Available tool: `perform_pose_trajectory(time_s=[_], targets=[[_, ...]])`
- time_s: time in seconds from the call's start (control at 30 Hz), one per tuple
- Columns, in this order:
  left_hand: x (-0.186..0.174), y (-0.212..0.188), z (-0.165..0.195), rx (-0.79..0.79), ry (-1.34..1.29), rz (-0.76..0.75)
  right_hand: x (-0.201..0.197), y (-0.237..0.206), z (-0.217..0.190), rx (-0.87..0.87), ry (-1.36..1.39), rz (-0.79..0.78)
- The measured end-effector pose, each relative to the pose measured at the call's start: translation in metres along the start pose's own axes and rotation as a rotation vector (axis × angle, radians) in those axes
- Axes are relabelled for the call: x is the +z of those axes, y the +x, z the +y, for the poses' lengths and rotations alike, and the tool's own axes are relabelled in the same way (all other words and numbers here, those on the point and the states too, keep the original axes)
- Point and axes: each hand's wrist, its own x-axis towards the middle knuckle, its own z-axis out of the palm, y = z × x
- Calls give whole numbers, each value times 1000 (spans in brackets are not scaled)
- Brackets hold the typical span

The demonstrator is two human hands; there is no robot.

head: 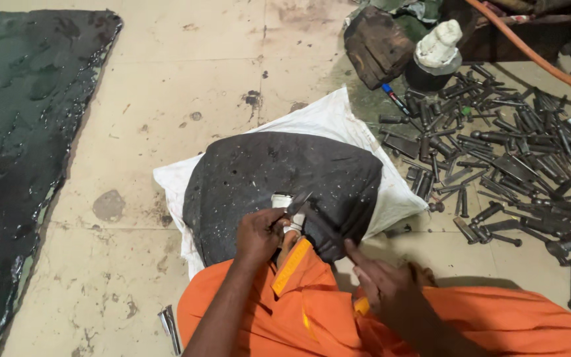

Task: The person sits on the floor and uses a hammer and chisel to carve a white cylindrical object placed on a black cushion. They repeatedly strike the chisel to shape the object, occasionally adjusting its position.

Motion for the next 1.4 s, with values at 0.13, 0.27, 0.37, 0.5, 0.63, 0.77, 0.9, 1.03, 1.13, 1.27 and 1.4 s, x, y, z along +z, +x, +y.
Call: perform_pose_trajectory(time_s=[0.13, 0.27, 0.37, 0.5, 0.63, 0.77, 0.9, 1.03, 1.13, 1.27, 1.4], targets=[[-4, 3, 6, -84, 61, -158, 7, -11, 17, 78, -106, 201], [-6, 6, 13, -116, 108, -189, 8, -14, 16, -124, -392, 67], [-8, 8, 18, -59, 86, -188, 8, -13, 7, 168, -44, 53], [-9, 11, 21, -49, 72, -211, 9, -12, -1, 68, -170, 109], [-8, 15, 24, -42, 123, -303, 11, -16, -6, 129, 54, 94], [-5, 15, 30, 24, 144, -236, 15, -19, -11, 418, 129, 191], [-8, 16, 32, 15, 188, -321, 17, -17, -7, -55, 105, 292], [-18, -4, 25, -350, -1, 111, 21, 0, 11, 505, 311, 131], [-11, -36, 20, -515, -109, 286, 42, 33, 28, 770, 735, 19], [13, -77, 20, -765, -45, 247, 88, 90, 51, 436, 745, -67], [22, -89, 21, -561, -73, 206, 128, 123, 52, 306, 844, -165]])
